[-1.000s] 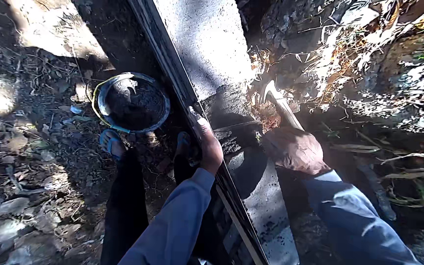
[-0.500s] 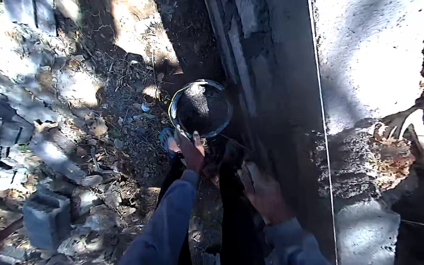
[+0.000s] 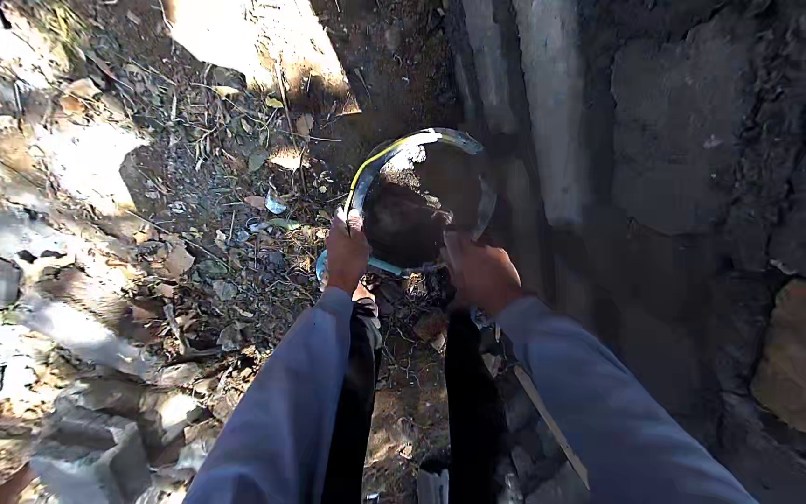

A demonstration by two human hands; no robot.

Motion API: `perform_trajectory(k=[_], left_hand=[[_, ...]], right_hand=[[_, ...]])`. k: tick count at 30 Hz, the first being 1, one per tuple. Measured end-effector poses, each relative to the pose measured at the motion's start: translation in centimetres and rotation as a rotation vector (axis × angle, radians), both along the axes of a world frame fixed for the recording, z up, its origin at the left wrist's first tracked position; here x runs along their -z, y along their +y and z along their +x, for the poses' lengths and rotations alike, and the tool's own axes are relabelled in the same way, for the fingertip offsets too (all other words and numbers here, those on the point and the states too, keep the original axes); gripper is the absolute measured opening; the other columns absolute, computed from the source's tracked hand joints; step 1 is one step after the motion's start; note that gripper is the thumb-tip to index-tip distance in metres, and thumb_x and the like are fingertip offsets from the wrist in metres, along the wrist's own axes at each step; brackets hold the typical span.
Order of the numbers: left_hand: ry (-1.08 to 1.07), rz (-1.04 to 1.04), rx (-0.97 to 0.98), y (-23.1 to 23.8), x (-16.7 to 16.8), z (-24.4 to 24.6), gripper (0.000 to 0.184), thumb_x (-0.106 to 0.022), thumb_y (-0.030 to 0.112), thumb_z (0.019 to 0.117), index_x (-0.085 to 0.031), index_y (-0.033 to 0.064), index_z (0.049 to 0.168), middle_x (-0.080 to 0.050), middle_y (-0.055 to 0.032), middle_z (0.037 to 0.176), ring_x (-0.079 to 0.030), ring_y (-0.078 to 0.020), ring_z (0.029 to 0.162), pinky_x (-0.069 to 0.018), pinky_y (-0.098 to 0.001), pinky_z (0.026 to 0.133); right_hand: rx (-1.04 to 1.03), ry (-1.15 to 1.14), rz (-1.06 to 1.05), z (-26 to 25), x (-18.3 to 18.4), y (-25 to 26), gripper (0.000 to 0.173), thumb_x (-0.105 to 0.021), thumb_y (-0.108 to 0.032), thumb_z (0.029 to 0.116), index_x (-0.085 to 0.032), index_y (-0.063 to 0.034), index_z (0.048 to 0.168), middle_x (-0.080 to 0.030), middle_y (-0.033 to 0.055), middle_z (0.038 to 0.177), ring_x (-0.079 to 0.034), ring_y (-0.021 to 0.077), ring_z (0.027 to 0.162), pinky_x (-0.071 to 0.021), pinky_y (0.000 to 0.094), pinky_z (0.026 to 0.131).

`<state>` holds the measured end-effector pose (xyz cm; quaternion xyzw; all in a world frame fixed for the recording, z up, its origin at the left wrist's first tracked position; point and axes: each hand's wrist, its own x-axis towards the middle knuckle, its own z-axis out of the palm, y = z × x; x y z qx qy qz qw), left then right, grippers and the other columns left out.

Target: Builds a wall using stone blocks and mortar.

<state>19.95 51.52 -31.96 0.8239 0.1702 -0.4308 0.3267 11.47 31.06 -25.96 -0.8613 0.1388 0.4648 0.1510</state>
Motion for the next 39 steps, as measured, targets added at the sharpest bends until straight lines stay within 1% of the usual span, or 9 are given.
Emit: perform_trajectory(k=[4, 8, 12, 17, 21, 23, 27, 32, 39], left_hand=[[-0.092, -0.033, 0.033, 0.2, 0.3, 0.4, 0.053, -0.036, 0.042, 0.1112, -0.053, 0.0046, 0.145, -0.066, -0.0267, 0.122, -0.065, -0.0414, 0.111, -0.0493, -0.0613, 0.097], [-0.072, -0.045, 0.043, 0.1, 0.3, 0.3, 0.052, -0.034, 0.044, 0.1116, -0.056, 0.0075, 0.141, -0.067, -0.0231, 0.118, -0.066, -0.037, 0.106, -0.0512, -0.0588, 0.092], [-0.063, -0.076, 0.037, 0.4, 0.3, 1.0, 0.048, -0.035, 0.039, 0.1119, -0.058, 0.0054, 0.137, -0.067, -0.0213, 0.11, -0.066, -0.0323, 0.1, -0.0511, -0.0544, 0.087], [-0.092, -0.088, 0.011, 0.0, 1.1, 1.0, 0.047, -0.038, 0.032, 0.1116, -0.053, -0.0015, 0.142, -0.064, -0.0231, 0.129, -0.062, -0.0276, 0.122, -0.0462, -0.0471, 0.109], [-0.04, -0.061, -0.033, 0.4, 1.5, 1.7, 0.045, -0.04, 0.029, 0.1103, -0.05, -0.0004, 0.143, -0.062, -0.0204, 0.131, -0.061, -0.0239, 0.12, -0.0467, -0.0445, 0.106], [-0.038, -0.058, 0.011, 0.5, 1.5, 1.6, 0.045, -0.04, 0.029, 0.1104, -0.049, -0.0008, 0.143, -0.063, -0.0217, 0.128, -0.062, -0.0266, 0.117, -0.048, -0.047, 0.103], [-0.127, -0.147, 0.056, 0.9, 1.7, 1.1, 0.043, -0.041, 0.026, 0.1098, -0.054, -0.0005, 0.141, -0.065, -0.0211, 0.125, -0.065, -0.0246, 0.116, -0.0507, -0.0457, 0.104], [-0.063, -0.174, -0.043, 1.1, 0.7, 1.1, 0.041, -0.04, 0.031, 0.1119, -0.057, 0.0035, 0.137, -0.066, -0.0185, 0.12, -0.065, -0.0255, 0.108, -0.0518, -0.0483, 0.097], [-0.028, -0.185, -0.06, 0.5, 0.1, 1.1, 0.045, -0.039, 0.037, 0.1117, -0.058, 0.0063, 0.139, -0.066, -0.0169, 0.121, -0.064, -0.0242, 0.107, -0.0514, -0.0475, 0.095]], right_hand=[[0.35, 0.001, -0.078, -1.2, 0.0, 0.0, 0.045, -0.038, -0.04, 0.1112, -0.06, -0.0093, 0.136, -0.069, 0.0211, 0.12, -0.069, 0.043, 0.104, -0.054, 0.0633, 0.083], [0.303, 0.099, 0.033, 0.6, 5.9, 7.1, 0.041, -0.039, -0.035, 0.1106, -0.056, -0.0034, 0.129, -0.071, 0.0218, 0.106, -0.072, 0.0416, 0.098, -0.0577, 0.0601, 0.081], [0.309, 0.139, -0.021, -0.4, 1.8, 3.9, 0.047, -0.038, -0.042, 0.1108, -0.06, -0.0053, 0.13, -0.071, 0.0222, 0.105, -0.071, 0.0432, 0.096, -0.0561, 0.0626, 0.079], [1.102, 0.217, 0.421, 0.5, 4.6, 3.1, 0.06, -0.024, -0.056, 0.1101, -0.058, -0.0081, 0.099, -0.048, 0.0034, 0.064, -0.044, 0.0157, 0.047, -0.0414, 0.033, 0.044], [0.503, 0.266, 0.37, 1.2, 7.3, 3.2, 0.059, -0.03, -0.045, 0.1126, -0.067, 0.0008, 0.11, -0.067, 0.0241, 0.104, -0.066, 0.0385, 0.098, -0.0507, 0.0619, 0.085], [0.336, 0.188, 0.172, -0.5, 4.5, 1.8, 0.05, -0.035, -0.046, 0.1102, -0.068, -0.009, 0.119, -0.071, 0.0205, 0.109, -0.068, 0.04, 0.107, -0.0513, 0.0658, 0.088], [0.491, 0.022, -0.113, -3.6, 3.9, 2.8, 0.047, -0.04, -0.043, 0.1099, -0.062, -0.0104, 0.136, -0.071, 0.0251, 0.107, -0.069, 0.047, 0.101, -0.0533, 0.0673, 0.082], [0.476, 0.043, 0.165, 0.6, 10.1, 7.7, 0.043, -0.036, -0.034, 0.1116, -0.061, -0.0014, 0.124, -0.069, 0.0262, 0.104, -0.07, 0.0445, 0.099, -0.0559, 0.0626, 0.08], [0.608, -0.073, 0.391, -2.2, 8.3, 7.0, 0.039, -0.039, -0.028, 0.1125, -0.065, 0.0002, 0.111, -0.068, 0.0219, 0.09, -0.07, 0.0376, 0.085, -0.0549, 0.0565, 0.077]])
